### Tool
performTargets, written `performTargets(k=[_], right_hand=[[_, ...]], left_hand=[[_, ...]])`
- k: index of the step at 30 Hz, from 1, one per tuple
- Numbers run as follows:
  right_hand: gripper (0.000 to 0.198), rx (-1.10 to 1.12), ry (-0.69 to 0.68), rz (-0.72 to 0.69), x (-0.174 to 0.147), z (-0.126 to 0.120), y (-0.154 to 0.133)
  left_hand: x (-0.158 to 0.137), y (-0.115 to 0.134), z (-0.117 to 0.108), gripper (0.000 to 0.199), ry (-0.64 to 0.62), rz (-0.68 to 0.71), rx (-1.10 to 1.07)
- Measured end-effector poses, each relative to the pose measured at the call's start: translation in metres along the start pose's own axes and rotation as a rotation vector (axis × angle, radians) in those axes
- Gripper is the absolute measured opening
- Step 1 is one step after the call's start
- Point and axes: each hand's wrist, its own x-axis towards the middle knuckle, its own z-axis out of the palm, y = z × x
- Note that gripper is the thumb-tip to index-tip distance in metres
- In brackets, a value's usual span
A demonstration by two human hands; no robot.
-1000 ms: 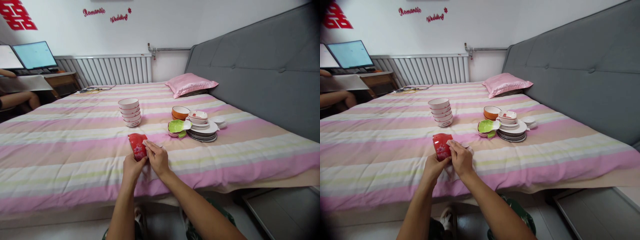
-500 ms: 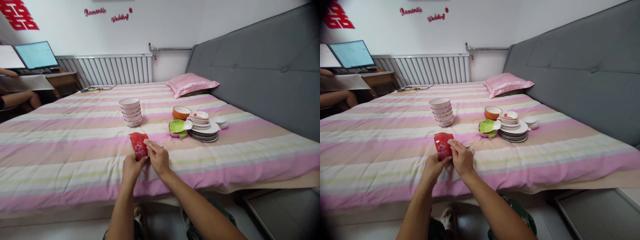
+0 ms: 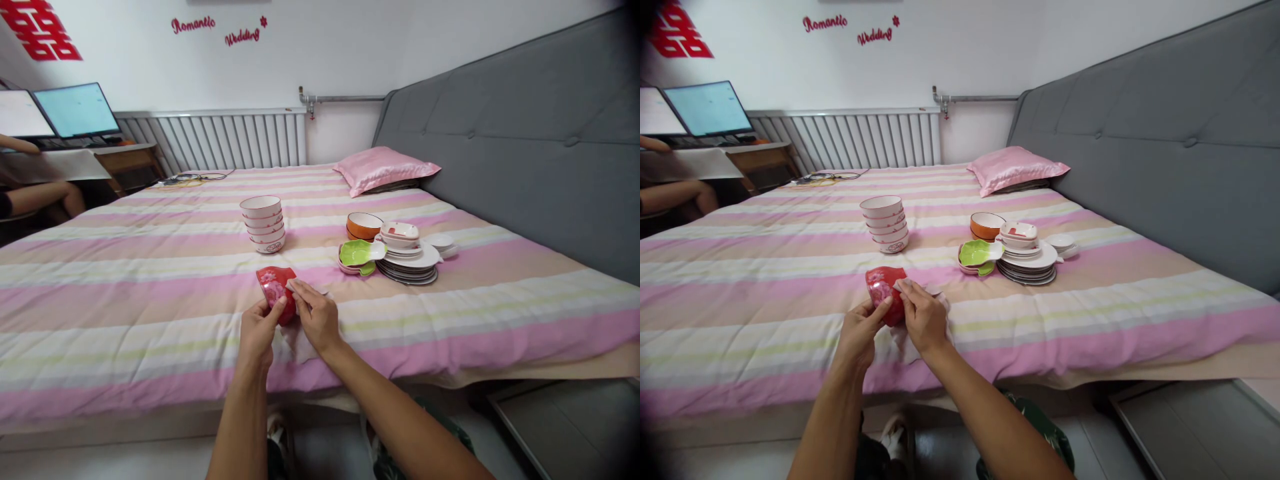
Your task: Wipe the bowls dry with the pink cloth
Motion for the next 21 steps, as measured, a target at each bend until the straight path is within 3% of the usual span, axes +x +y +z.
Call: performTargets(k=[5,12,21], right_hand=[[0.033,0.009,0.008,0.002,0.0002,-0.0014,-0.0016],[0.033,0.027,0.0,-0.012,-0.0005,0.0002,-0.0022],[0.033,0.013,-0.008,-0.016,-0.0009,-0.0017,-0.0012]], left_hand=[[-0.0015,0.0046,0.0041,0.049,-0.027,-0.024,-0.145],[0.0004,0.0055,0.0068,0.045,0.044,-0.027,-0.273],[-0.0004,0.0069,0.0019,0.05,-0.002,-0.115,-0.105]])
